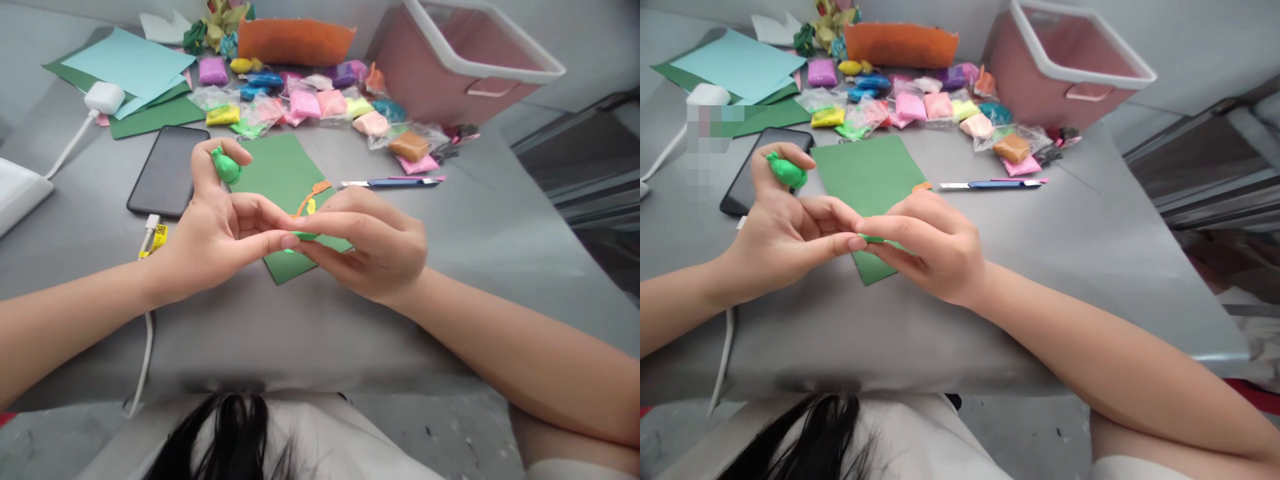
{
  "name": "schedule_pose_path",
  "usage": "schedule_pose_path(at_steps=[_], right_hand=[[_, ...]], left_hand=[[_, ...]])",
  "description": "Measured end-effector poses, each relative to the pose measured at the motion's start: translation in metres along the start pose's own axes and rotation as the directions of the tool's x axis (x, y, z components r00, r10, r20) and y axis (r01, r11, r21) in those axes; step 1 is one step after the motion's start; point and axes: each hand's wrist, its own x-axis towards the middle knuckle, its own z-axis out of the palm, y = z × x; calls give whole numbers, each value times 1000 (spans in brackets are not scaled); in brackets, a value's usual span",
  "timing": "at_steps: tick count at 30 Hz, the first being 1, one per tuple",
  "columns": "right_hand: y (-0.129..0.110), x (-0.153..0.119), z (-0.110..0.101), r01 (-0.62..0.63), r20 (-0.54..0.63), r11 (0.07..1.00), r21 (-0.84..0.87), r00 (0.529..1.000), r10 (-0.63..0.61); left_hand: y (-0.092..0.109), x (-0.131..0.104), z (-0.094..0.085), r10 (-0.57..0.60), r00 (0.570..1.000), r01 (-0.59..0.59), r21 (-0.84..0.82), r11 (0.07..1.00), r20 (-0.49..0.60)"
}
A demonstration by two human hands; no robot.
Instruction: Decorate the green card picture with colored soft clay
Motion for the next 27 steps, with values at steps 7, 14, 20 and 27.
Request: schedule_pose_path(at_steps=[7,14,20,27], right_hand=[[4,-2,-2,56,36,998,-38,998,-55],[-2,-1,-3,24,51,999,40,998,-26],[0,0,-3,-17,17,1000,26,1000,17],[1,0,-4,-36,19,999,19,999,36]], left_hand=[[-2,0,0,-24,1000,24,-2,1000,4],[-4,0,-2,-53,998,55,138,989,-19],[-2,0,-4,-66,994,78,137,987,-90],[1,2,-8,-41,997,52,155,987,-73]])
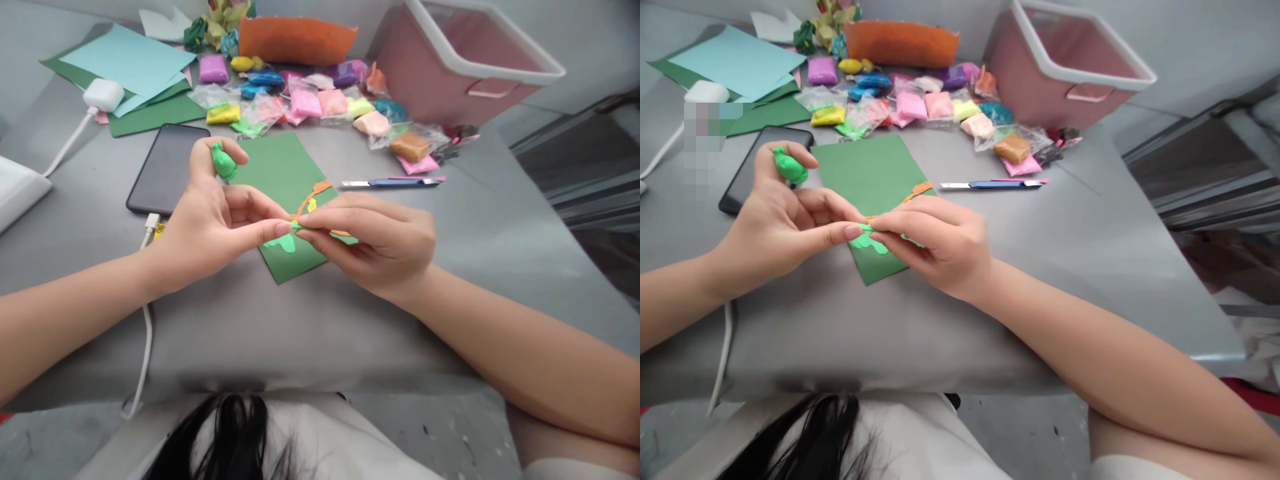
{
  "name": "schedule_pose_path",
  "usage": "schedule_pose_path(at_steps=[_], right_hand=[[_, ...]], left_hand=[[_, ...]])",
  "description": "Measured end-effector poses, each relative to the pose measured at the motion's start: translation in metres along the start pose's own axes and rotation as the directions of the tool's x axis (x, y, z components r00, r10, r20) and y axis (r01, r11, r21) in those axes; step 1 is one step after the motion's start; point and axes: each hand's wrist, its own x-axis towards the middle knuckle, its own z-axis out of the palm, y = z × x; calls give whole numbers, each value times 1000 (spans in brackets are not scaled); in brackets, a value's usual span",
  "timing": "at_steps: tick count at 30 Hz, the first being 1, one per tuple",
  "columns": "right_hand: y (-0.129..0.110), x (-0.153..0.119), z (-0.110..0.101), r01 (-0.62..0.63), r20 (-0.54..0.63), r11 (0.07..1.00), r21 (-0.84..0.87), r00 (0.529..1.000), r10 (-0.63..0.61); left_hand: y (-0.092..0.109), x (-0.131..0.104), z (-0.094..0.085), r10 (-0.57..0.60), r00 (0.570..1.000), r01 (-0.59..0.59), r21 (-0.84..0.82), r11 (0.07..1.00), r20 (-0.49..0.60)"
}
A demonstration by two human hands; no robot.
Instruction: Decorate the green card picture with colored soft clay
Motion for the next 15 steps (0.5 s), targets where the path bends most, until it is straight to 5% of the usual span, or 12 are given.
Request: schedule_pose_path(at_steps=[11,15], right_hand=[[4,-3,8,2,66,997,80,998,-7],[8,-5,13,51,128,998,47,990,-56]], left_hand=[[1,2,-23,17,996,-40,262,964,90],[0,-1,-27,152,981,-194,603,773,121]])
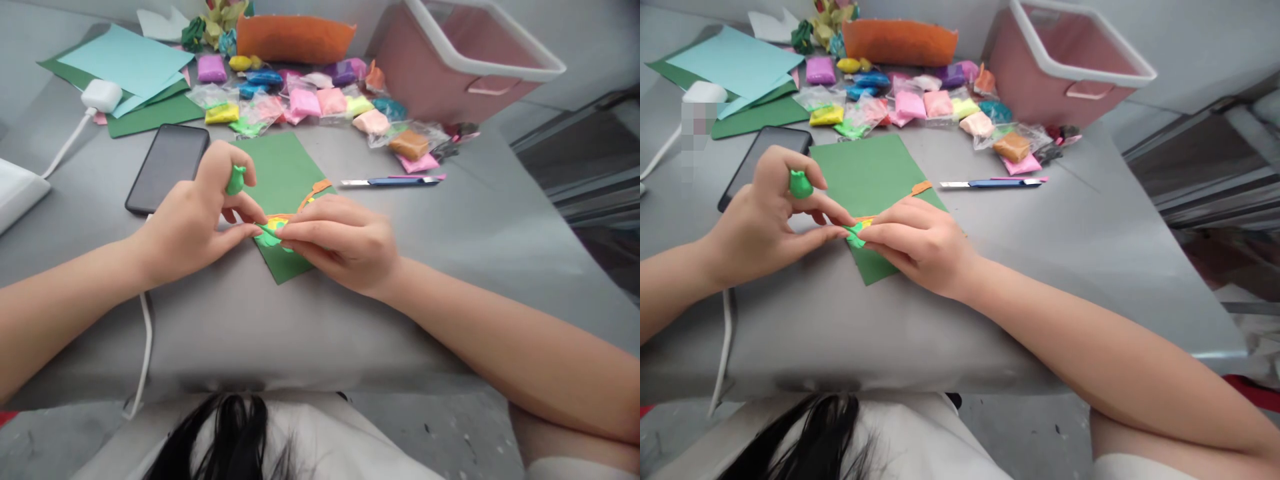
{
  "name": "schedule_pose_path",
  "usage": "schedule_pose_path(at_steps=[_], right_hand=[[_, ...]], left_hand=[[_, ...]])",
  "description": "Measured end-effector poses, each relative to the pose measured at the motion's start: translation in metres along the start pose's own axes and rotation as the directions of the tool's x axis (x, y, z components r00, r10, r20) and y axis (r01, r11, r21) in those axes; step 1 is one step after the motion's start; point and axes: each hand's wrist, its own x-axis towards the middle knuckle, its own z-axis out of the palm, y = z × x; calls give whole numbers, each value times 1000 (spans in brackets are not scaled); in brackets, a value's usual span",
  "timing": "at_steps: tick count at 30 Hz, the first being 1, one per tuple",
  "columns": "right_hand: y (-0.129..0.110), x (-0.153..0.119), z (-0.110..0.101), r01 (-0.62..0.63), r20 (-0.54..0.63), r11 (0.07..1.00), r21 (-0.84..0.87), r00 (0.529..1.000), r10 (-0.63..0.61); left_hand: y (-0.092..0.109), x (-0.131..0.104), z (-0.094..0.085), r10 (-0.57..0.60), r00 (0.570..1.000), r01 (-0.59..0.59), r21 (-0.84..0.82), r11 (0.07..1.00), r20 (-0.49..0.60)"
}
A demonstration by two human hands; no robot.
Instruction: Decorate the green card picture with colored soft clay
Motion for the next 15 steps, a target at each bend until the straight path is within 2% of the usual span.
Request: schedule_pose_path(at_steps=[2,4,8,15], right_hand=[[2,-1,2,13,32,1000,-6,999,-13],[4,-1,3,28,52,1000,1,998,-28],[5,-2,5,55,69,998,13,996,-55],[6,-4,7,60,86,998,26,994,-62]], left_hand=[[-1,-2,0,70,997,-71,139,988,11],[-2,-3,0,97,994,-105,193,976,49],[-3,-2,0,99,988,-122,207,971,118],[-4,2,-2,102,981,-136,208,969,164]])
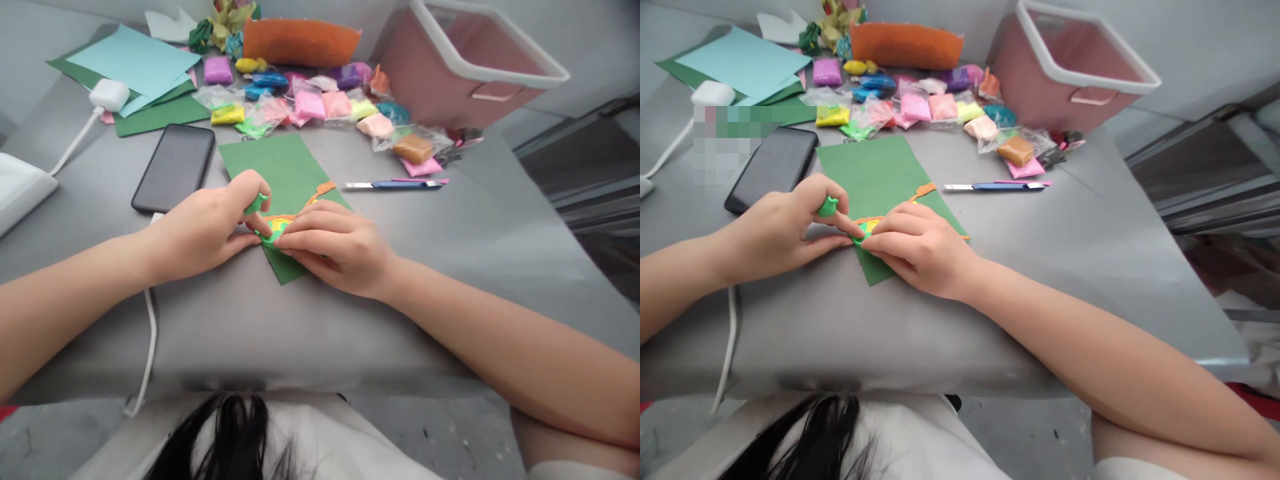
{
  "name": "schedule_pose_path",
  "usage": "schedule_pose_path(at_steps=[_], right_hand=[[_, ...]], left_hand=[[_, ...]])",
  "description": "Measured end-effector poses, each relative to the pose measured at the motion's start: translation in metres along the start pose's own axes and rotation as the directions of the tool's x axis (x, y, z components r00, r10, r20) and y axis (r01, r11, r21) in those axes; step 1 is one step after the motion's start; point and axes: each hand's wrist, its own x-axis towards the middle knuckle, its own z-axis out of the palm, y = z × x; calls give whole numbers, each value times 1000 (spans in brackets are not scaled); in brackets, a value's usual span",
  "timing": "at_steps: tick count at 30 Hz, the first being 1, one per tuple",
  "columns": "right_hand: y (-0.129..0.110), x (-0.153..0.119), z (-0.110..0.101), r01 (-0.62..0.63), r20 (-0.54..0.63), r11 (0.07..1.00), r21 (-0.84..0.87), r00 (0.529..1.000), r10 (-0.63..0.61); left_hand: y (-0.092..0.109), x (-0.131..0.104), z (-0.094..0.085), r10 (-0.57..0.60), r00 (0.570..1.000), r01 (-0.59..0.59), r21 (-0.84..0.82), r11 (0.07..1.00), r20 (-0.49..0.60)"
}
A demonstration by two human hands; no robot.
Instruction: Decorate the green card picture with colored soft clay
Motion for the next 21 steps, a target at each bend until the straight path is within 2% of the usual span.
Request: schedule_pose_path(at_steps=[5,10,15,21], right_hand=[[1,-1,1,0,2,1000,1,1000,0],[1,-1,1,4,23,1000,10,1000,-5],[1,-1,1,15,37,1000,10,999,-15],[1,-2,0,11,39,1000,14,999,-12]], left_hand=[[-3,1,-2,36,999,-35,-29,999,13],[-6,2,1,13,999,-15,-46,999,-39],[-9,2,4,4,995,-3,10,1000,-95],[-9,3,4,3,998,-4,-12,1000,-66]])
